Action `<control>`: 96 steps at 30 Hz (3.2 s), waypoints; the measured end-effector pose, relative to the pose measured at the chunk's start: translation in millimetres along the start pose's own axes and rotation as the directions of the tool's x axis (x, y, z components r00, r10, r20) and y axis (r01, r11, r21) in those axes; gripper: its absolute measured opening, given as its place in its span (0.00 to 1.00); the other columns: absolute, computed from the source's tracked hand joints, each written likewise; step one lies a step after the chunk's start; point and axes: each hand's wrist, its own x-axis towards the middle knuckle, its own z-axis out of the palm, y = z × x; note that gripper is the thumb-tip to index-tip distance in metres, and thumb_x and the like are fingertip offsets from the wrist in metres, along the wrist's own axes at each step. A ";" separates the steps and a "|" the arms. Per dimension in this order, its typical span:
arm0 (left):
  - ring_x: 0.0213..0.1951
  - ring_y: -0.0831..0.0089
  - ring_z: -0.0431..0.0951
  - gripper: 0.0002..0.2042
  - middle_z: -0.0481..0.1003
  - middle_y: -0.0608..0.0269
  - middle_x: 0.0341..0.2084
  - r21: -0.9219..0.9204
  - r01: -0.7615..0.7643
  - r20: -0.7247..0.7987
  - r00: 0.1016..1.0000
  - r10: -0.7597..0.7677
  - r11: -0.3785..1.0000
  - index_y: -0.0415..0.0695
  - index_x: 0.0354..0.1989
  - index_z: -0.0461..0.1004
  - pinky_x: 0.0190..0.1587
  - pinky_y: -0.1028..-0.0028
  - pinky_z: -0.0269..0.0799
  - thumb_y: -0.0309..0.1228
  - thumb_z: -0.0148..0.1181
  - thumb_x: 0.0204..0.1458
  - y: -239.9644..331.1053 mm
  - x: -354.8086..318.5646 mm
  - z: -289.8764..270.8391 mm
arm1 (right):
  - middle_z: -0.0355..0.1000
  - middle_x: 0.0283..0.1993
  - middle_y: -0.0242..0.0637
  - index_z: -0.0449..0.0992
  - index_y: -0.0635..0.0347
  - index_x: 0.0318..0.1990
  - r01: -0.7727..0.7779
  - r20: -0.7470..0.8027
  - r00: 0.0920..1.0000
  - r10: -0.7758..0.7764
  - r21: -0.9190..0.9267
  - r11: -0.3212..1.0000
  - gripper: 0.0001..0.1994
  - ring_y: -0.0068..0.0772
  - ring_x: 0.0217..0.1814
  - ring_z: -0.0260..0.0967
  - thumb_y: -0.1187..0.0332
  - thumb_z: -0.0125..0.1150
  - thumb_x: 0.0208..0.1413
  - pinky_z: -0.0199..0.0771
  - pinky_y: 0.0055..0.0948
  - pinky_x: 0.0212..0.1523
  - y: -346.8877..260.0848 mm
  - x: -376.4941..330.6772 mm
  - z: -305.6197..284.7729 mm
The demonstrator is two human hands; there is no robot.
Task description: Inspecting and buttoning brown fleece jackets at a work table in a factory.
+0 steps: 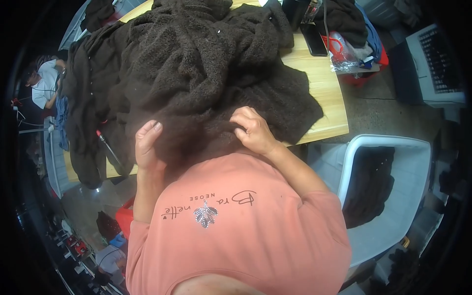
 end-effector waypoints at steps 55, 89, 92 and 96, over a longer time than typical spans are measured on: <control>0.28 0.86 0.72 0.07 0.77 0.66 0.26 0.403 -0.170 0.244 0.967 0.074 0.899 0.34 0.34 0.77 0.30 0.84 0.68 0.19 0.60 0.45 -15.1 11.1 10.9 | 0.70 0.33 0.43 0.75 0.65 0.30 0.420 -0.142 0.904 -0.403 0.123 0.899 0.13 0.36 0.30 0.69 0.87 0.56 0.32 0.70 0.26 0.29 -74.6 61.4 4.6; 0.23 0.67 0.76 0.09 0.74 0.56 0.21 0.659 -0.717 0.428 0.607 0.670 0.228 0.36 0.27 0.74 0.24 0.77 0.71 0.11 0.58 0.37 -21.2 2.5 19.4 | 0.63 0.17 0.40 0.69 0.67 0.25 0.370 -0.119 0.925 -0.360 0.075 0.926 0.08 0.37 0.15 0.63 0.83 0.54 0.31 0.62 0.30 0.17 -81.7 56.8 12.0; 0.23 0.65 0.76 0.10 0.73 0.55 0.21 0.671 -0.728 0.446 0.548 0.708 0.140 0.36 0.27 0.73 0.23 0.76 0.71 0.10 0.57 0.35 -22.3 4.5 21.7 | 0.62 0.16 0.39 0.69 0.68 0.25 0.488 -0.178 0.860 -0.478 0.017 0.872 0.09 0.37 0.13 0.61 0.83 0.54 0.29 0.61 0.30 0.15 -88.3 58.6 15.2; 0.23 0.63 0.75 0.10 0.73 0.55 0.20 0.711 -0.703 0.472 0.505 0.723 0.027 0.35 0.25 0.71 0.24 0.74 0.72 0.09 0.54 0.33 -24.4 7.3 23.0 | 0.60 0.15 0.38 0.68 0.68 0.25 0.519 -0.115 0.840 -0.530 -0.113 0.847 0.10 0.37 0.13 0.60 0.83 0.54 0.27 0.61 0.32 0.15 -81.5 63.0 13.2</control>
